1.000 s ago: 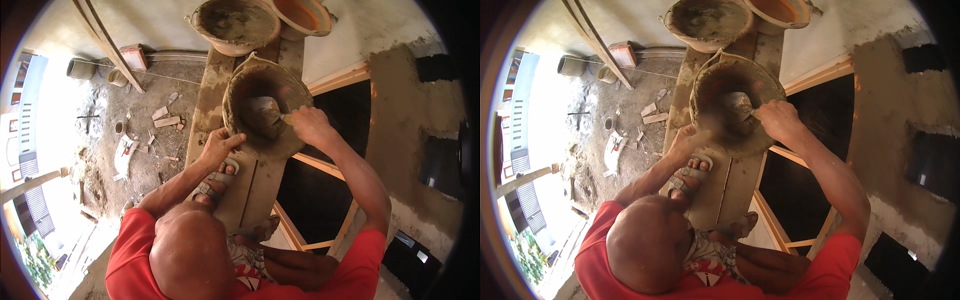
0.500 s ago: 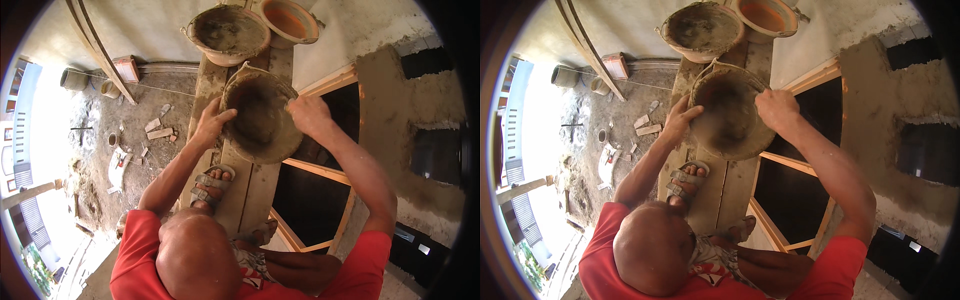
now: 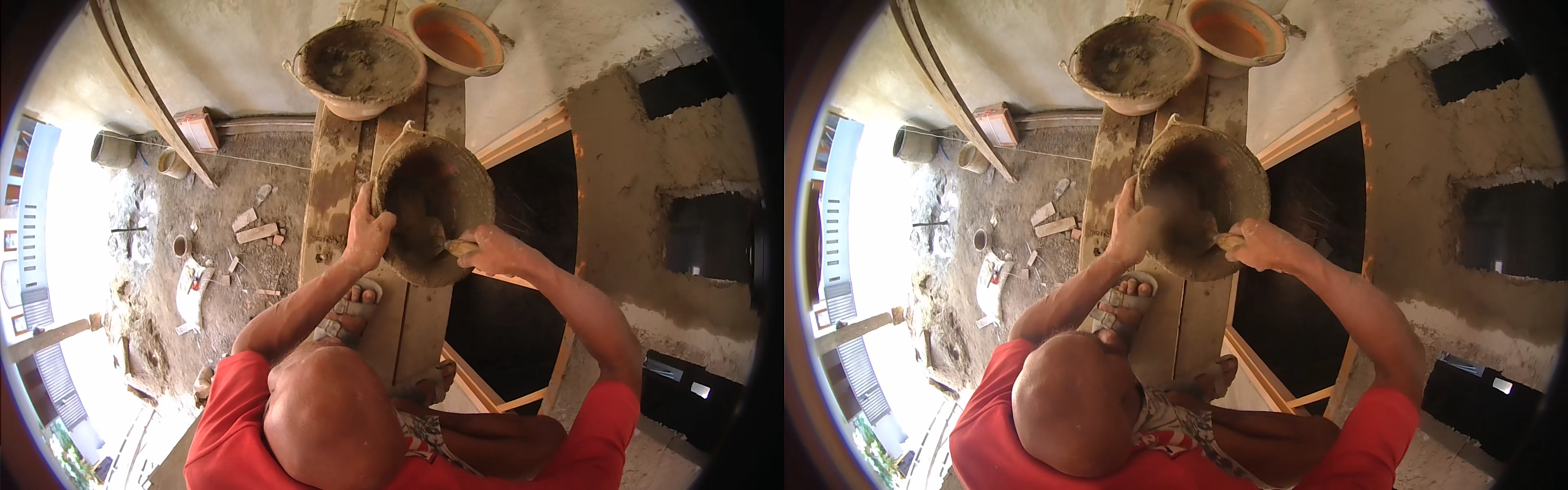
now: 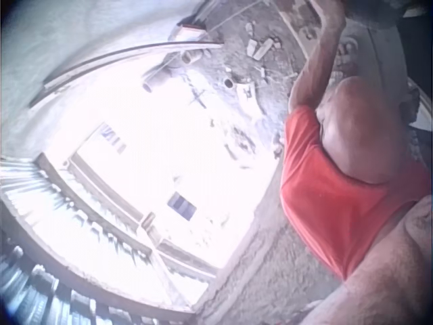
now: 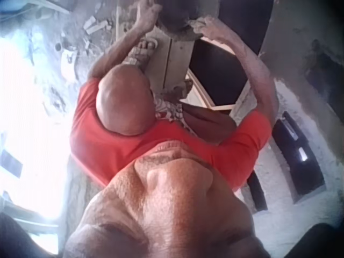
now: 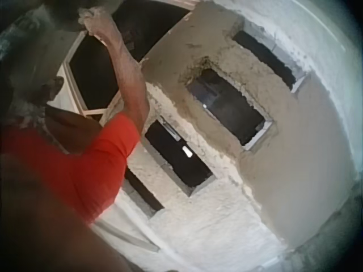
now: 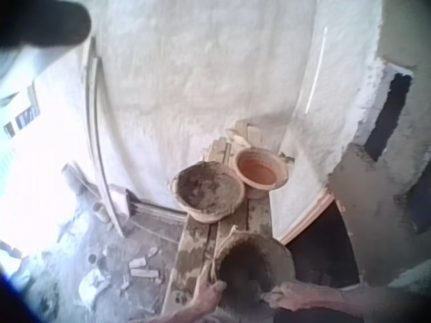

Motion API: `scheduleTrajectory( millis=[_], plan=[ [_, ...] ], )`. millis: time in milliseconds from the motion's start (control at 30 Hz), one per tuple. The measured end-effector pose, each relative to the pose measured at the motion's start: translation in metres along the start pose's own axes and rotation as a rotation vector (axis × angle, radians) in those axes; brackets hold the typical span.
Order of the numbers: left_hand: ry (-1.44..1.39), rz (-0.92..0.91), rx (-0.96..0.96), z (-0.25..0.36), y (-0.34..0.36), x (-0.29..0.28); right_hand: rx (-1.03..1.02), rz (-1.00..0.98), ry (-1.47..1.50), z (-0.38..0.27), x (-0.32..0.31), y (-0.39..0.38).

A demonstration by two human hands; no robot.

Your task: The person applies wet plaster to a wall around a window frame by hand and using a trowel, then stirs a bucket of plaster mixture.

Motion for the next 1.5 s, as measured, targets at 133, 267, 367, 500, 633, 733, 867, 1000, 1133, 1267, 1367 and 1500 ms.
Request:
scheduleTrajectory(
  millis=[133, 267, 367, 500, 633, 733, 867, 1000, 1133, 1267, 1367, 1500],
  plan=[
    [-0.021, -0.068, 0.052, 0.008, 0.006, 0.003, 0.226, 0.056, 0.256, 0.018, 0.002, -0.008],
    [-0.064, -0.108, -0.050, 0.004, 0.004, 0.010, 0.027, 0.272, -0.119, 0.017, -0.023, -0.023],
    [-0.082, -0.085, -0.019, 0.004, 0.004, 0.009, 0.012, 0.395, -0.410, -0.008, -0.044, -0.039],
    [-0.066, -0.129, -0.053, -0.002, 0.009, 0.004, -0.017, 0.521, -0.574, -0.032, -0.075, -0.060],
    [-0.050, -0.137, -0.040, 0.011, 0.005, 0.014, -0.105, 0.436, -0.671, -0.045, -0.046, -0.048],
    [0.023, -0.064, -0.019, -0.006, 0.011, 0.004, -0.152, 0.403, -0.741, -0.034, -0.021, -0.020],
    [-0.018, -0.118, -0.057, -0.004, 0.013, 0.001, -0.163, 0.467, -0.858, -0.030, -0.032, -0.004],
    [0.085, -0.096, -0.047, -0.001, 0.015, -0.010, -0.133, 0.510, -0.880, -0.044, -0.042, -0.021],
    [0.192, -0.022, -0.031, -0.006, 0.010, -0.002, -0.035, 0.535, -0.778, -0.040, -0.053, -0.028],
    [0.128, -0.060, 0.094, 0.019, 0.012, -0.003, -0.186, 0.541, -0.800, -0.032, -0.011, 0.014],
    [-0.007, -0.037, -0.022, 0.008, 0.013, 0.002, -0.310, 0.494, -0.786, -0.041, 0.000, -0.011],
    [-0.029, -0.070, 0.017, 0.012, 0.007, 0.017, -0.297, 0.370, -0.721, -0.057, -0.009, -0.057]
  ],
)
Point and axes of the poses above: each hand's wrist, its own y-axis towards the middle knuckle, its own x-axis out of the palm, z = x × y, the point moved 9 cm from there along y, towards the middle knuckle, and after that the axes turned 8 degrees about y, right-handed, at the moved point
